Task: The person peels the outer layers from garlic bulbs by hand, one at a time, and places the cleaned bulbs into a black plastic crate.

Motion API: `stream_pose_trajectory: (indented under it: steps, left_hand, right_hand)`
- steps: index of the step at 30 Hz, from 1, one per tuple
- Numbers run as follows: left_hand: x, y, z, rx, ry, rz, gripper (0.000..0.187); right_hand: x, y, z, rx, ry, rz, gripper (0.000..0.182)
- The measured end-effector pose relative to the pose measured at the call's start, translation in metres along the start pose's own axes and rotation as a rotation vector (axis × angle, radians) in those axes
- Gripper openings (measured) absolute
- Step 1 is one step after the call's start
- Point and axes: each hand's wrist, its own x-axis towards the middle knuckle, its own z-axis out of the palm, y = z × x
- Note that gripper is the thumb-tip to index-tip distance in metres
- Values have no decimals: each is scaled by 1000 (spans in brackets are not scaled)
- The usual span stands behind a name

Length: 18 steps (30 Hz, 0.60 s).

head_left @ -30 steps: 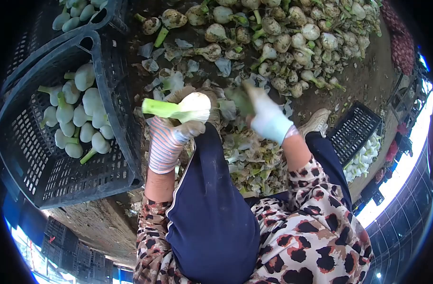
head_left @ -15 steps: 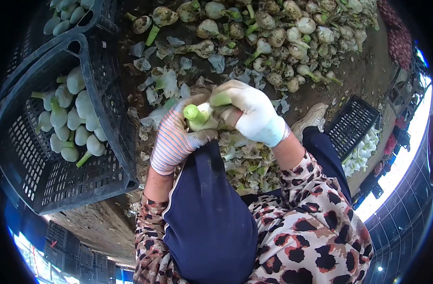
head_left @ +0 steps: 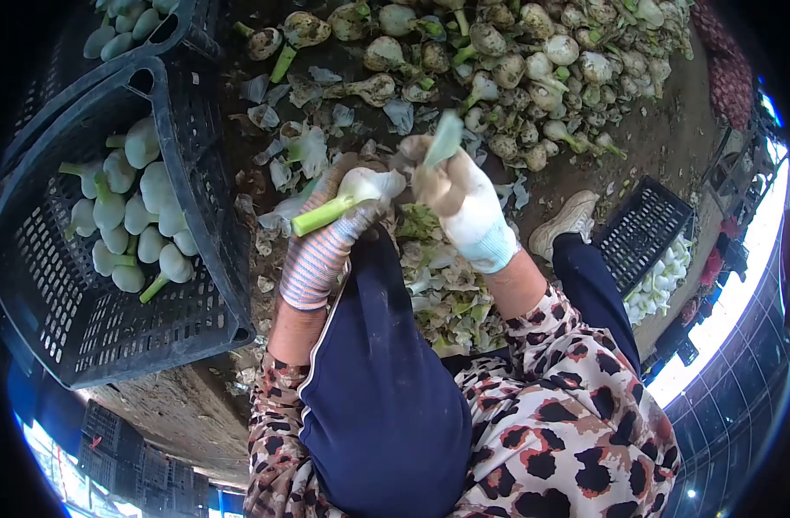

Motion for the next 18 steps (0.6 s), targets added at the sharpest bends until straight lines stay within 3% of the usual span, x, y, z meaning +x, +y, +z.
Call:
stream_pose_trajectory:
  steps: [1,2,3,5,6,7,9,11,13,15,16,18]
  left_hand:
    - [-1,1,0,-74,31,-37,71]
    - [0,-1,-1,-73,32,-36,71]
    - [1,-4,-2,-121,37,-19,68]
    - [3,-9,-2,-217,47,17,64]
    - [5,0,2,-286,50,-12,62]
    - [5,-2,2,-285,50,-11,62]
    - [4,-10,-1,-601,-20,95,72]
    - [-1,-9,-2,-616,-37,124,75]
    - [-4,-9,-1,-657,12,118,74]
    - [-4,-4,3,-613,6,139,75]
    - [-4,0,5,-565,-1,163,76]
    - [-5,5,-3,-434,-117,101,78]
  right_hand:
    - [-1,-4,2,-66,-70,6,38]
    - [-4,-1,2,112,-178,69,50]
    - [-4,7,1,-358,-121,-313,55]
    - [-7,20,7,-70,-92,-180,52]
    - [-6,17,7,-70,-92,-181,52]
    - [-6,11,6,44,-37,-106,46]
    - [7,14,-4,182,158,-3,29]
    - [23,22,-28,-217,311,25,24]
    - [23,49,-42,-533,30,-114,34]
    - [16,64,-47,-1045,-102,-185,35]
    - [11,50,-41,-1048,-102,-184,35]
    - [4,25,-26,218,-28,329,34]
